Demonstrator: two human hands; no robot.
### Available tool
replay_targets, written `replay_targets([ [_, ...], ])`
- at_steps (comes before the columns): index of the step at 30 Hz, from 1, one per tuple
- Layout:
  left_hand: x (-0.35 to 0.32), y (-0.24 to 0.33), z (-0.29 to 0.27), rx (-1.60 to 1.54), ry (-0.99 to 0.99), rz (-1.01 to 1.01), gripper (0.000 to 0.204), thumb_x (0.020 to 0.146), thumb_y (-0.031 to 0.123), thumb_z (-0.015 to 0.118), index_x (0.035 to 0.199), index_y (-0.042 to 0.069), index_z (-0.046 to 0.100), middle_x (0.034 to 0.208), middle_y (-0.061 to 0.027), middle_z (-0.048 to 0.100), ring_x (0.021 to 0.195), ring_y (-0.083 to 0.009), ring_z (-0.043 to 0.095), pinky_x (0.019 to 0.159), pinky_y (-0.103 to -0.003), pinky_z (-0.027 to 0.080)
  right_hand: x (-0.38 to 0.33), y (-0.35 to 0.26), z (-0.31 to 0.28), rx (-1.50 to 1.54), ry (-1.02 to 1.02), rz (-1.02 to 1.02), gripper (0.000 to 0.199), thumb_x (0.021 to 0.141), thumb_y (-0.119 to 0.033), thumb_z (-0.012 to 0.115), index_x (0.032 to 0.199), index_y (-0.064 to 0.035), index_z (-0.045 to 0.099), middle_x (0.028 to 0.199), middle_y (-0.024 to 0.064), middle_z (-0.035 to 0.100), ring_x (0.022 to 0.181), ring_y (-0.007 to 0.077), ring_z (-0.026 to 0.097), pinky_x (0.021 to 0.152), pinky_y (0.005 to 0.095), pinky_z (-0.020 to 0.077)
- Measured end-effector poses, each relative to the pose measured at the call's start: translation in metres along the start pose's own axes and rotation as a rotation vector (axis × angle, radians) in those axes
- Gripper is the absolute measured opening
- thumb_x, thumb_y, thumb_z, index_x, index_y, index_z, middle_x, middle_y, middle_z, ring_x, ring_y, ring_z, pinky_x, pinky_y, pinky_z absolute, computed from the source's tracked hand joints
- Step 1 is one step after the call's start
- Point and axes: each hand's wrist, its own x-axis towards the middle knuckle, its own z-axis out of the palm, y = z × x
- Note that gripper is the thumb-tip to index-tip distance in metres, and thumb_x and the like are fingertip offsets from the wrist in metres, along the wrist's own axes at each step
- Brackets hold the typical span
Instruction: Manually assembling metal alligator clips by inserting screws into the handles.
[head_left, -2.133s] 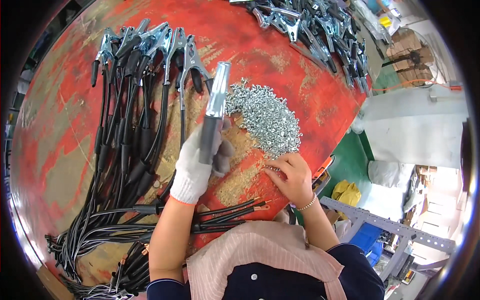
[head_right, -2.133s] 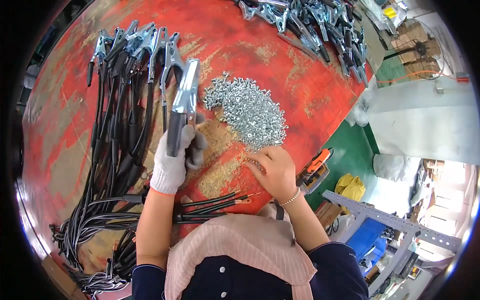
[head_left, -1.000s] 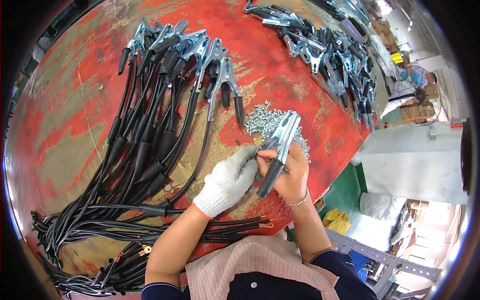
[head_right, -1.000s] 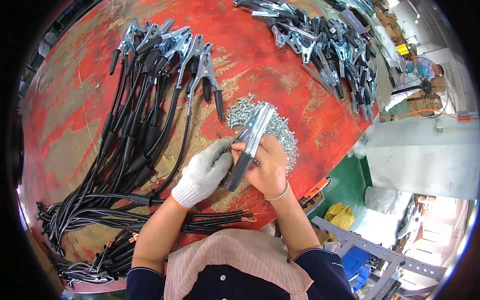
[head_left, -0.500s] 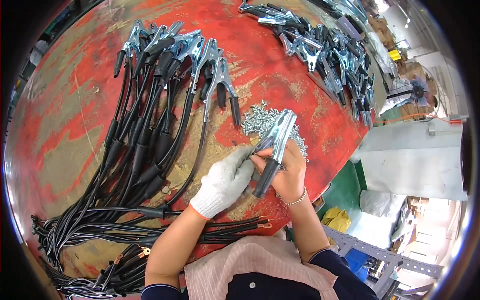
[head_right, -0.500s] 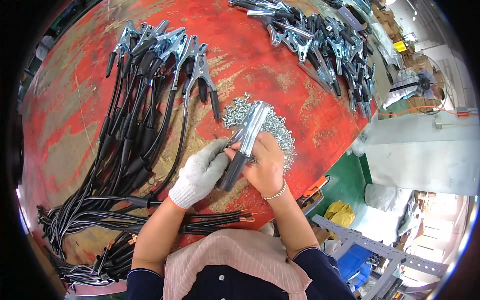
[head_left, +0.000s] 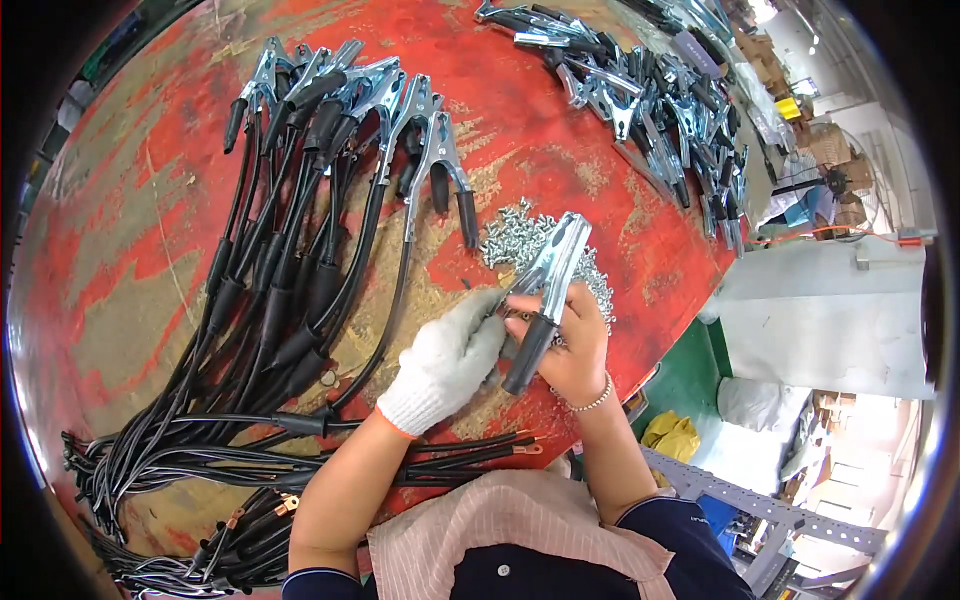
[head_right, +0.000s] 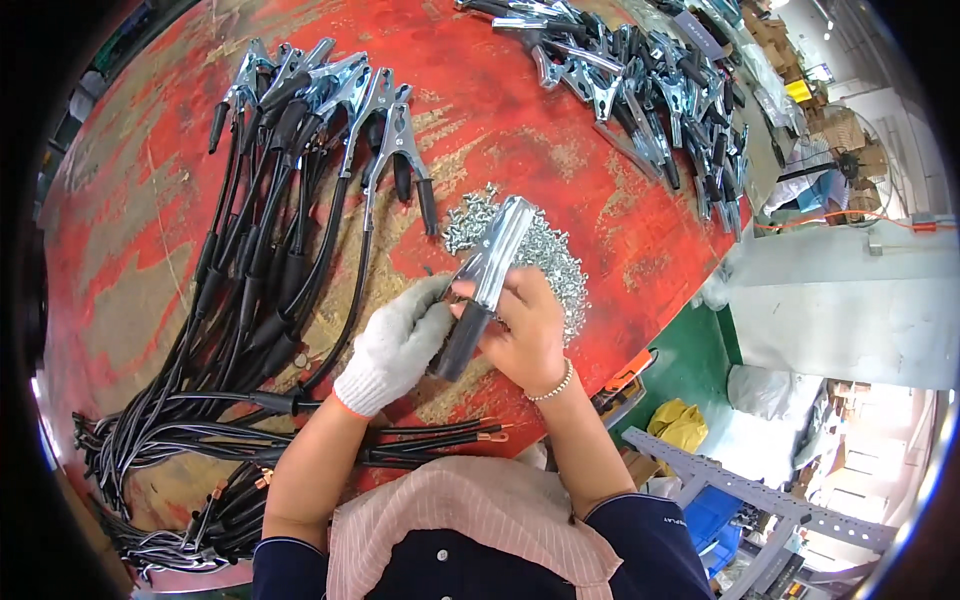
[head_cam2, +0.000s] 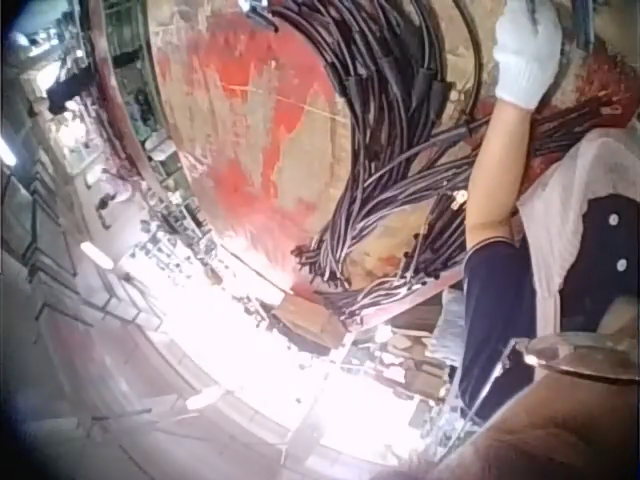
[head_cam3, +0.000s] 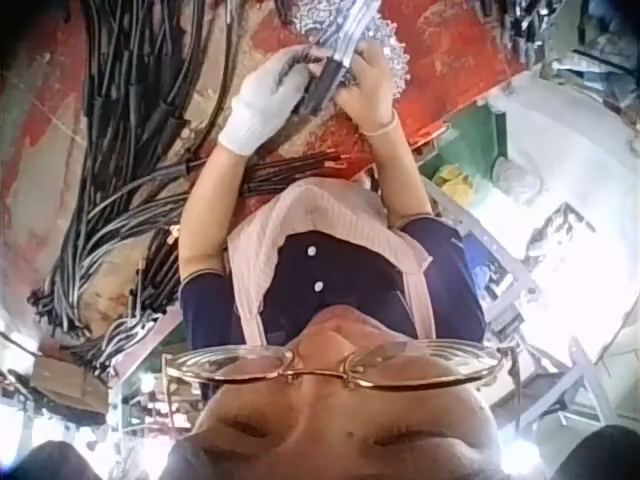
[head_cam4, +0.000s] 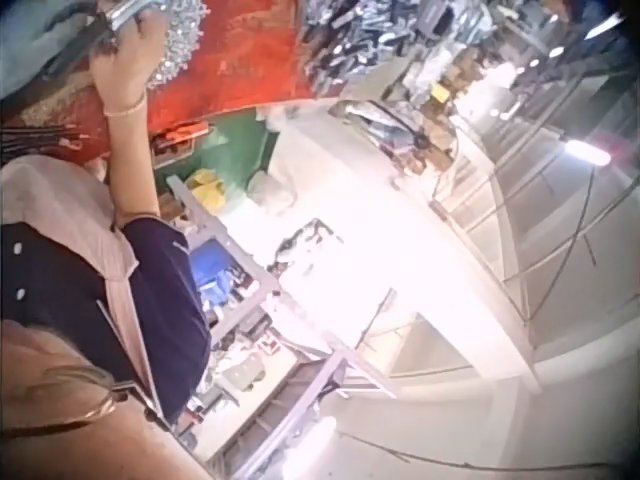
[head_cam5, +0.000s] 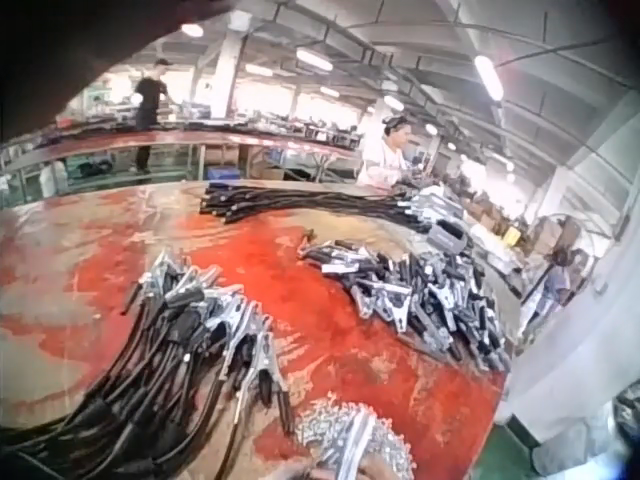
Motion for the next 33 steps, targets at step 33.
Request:
replay_targets([
  [33, 0.003, -0.022, 0.002, 0.119, 0.126, 0.180, 0.032, 0.098, 0.013, 0.049, 0.126, 0.001, 0.056, 0.092, -0.0114, 0.068, 0.078, -0.0167, 0.066, 0.072, -0.029, 0.052, -0.013, 0.009, -0.017, 0.068, -0.101, -0.171, 0.020, 0.074, -0.017, 0.076, 0.091, -0.0104, 0.068, 0.079, 0.0058, 0.062, 0.071, 0.0259, 0.061, 0.059, 0.0360, 0.0484],
])
